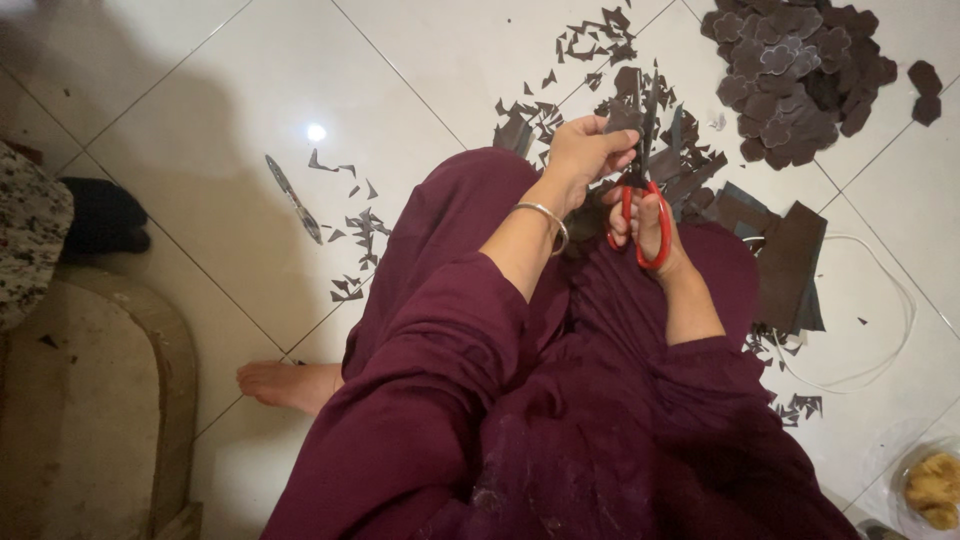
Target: The person sits on the floor and uses red-handled scissors to cut small, flower-like shapes from a dark sheet of material. They hold the material with one hand and cut with the other, placing the finished pieces into a growing pile on the floor.
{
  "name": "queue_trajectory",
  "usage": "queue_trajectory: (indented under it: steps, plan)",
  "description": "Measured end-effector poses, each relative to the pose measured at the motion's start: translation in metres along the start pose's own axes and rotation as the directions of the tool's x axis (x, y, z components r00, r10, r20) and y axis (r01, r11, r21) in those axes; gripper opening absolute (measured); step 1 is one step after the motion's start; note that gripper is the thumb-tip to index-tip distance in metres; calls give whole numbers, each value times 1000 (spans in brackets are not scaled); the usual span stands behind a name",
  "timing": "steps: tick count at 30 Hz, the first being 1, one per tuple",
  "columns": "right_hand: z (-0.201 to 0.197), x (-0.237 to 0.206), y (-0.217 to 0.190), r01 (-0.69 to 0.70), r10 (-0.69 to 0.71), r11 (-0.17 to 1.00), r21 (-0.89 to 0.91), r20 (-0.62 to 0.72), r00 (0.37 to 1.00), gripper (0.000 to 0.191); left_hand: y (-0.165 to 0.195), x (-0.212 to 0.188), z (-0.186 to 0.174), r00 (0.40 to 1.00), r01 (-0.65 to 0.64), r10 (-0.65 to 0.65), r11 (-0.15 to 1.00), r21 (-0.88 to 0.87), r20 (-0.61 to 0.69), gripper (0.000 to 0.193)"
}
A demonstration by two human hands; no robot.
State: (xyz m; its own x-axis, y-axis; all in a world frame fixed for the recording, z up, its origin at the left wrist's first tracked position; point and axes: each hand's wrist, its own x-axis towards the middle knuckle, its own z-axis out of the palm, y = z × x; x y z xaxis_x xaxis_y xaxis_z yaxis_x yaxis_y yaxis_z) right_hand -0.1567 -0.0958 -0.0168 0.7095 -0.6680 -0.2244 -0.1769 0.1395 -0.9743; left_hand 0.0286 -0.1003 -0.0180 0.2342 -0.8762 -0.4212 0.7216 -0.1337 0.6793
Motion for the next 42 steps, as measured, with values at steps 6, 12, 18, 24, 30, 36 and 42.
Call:
queue_trajectory:
  steps: [6, 12, 18, 24, 30, 36, 42]
  plan:
    - [0, -1, -2, -11, 11, 1000, 0, 7, 1000, 103, 6, -2, 0, 1000, 9, -9, 1000, 7, -4, 13]
    - [-1, -2, -1, -16, 16, 1000, 24, 11, 1000, 99, 9, -2, -5, 1000, 1, 1, 996, 86, -15, 12]
    - [-3, 0, 0, -14, 14, 1000, -6, 17, 1000, 99, 10, 3, -7, 998, -26, 31, 995, 94, -46, 9]
    - [-3, 0, 3, -3, 2, 999, 34, 32, 999, 95, 10, 4, -8, 998, -23, 28, 995, 100, -51, 8]
    - [-2, -2, 0, 3, -4, 1000, 7, 31, 1000, 94, 12, 3, -8, 999, -18, 22, 996, 88, -45, 7]
    - [-2, -3, -3, 1, -1, 1000, 2, 26, 1000, 93, 13, 3, -9, 998, -26, 30, 995, 95, -47, 5]
    - [-5, -1, 0, 4, -4, 1000, -2, 28, 1000, 92, 13, 3, -9, 998, -23, 29, 995, 102, -55, 5]
